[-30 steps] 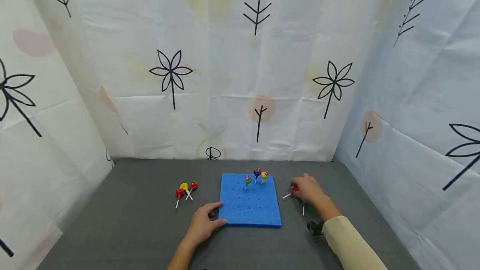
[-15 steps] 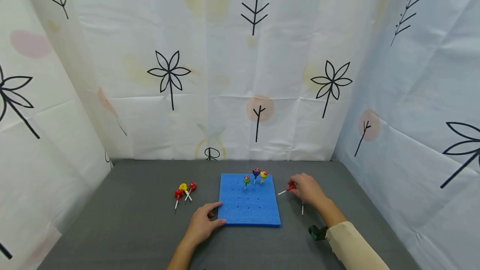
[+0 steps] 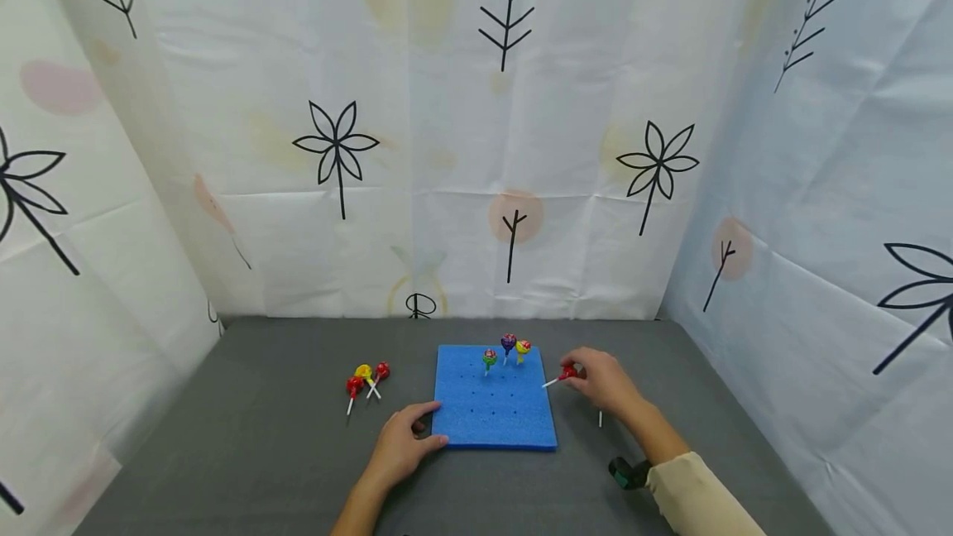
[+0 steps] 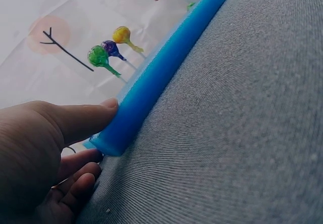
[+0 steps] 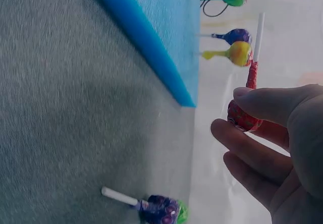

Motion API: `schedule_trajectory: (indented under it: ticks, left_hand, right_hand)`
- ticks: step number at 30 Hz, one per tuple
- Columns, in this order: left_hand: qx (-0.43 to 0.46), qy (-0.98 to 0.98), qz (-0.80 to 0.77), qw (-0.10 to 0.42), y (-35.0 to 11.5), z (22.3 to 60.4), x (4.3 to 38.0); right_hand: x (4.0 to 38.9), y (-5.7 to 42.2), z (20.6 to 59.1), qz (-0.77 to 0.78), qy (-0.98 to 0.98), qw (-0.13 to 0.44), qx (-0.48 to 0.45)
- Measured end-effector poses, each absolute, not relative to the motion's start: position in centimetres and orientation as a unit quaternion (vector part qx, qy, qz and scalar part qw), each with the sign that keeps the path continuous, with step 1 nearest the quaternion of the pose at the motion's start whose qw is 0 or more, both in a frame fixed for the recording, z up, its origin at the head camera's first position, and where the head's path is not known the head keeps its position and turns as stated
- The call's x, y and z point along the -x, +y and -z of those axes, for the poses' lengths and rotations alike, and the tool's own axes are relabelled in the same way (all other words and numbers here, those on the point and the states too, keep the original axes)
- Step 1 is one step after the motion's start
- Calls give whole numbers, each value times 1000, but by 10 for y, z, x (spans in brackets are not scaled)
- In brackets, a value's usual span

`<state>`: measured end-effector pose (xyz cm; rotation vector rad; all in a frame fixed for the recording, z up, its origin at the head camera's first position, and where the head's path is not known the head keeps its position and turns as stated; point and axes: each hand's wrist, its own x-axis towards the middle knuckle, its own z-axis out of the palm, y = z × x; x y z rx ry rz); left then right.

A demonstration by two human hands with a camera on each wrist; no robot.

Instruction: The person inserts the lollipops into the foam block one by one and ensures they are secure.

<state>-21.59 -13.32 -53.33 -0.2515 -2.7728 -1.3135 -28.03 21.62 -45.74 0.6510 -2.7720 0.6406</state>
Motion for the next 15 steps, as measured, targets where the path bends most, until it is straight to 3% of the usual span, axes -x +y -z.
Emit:
schedule_trajectory:
  ticks: [15]
  left_hand:
    - [81,-901,425,28,-133,532,216]
  right_hand:
    - [273,205,466,-251,-928,154,-227]
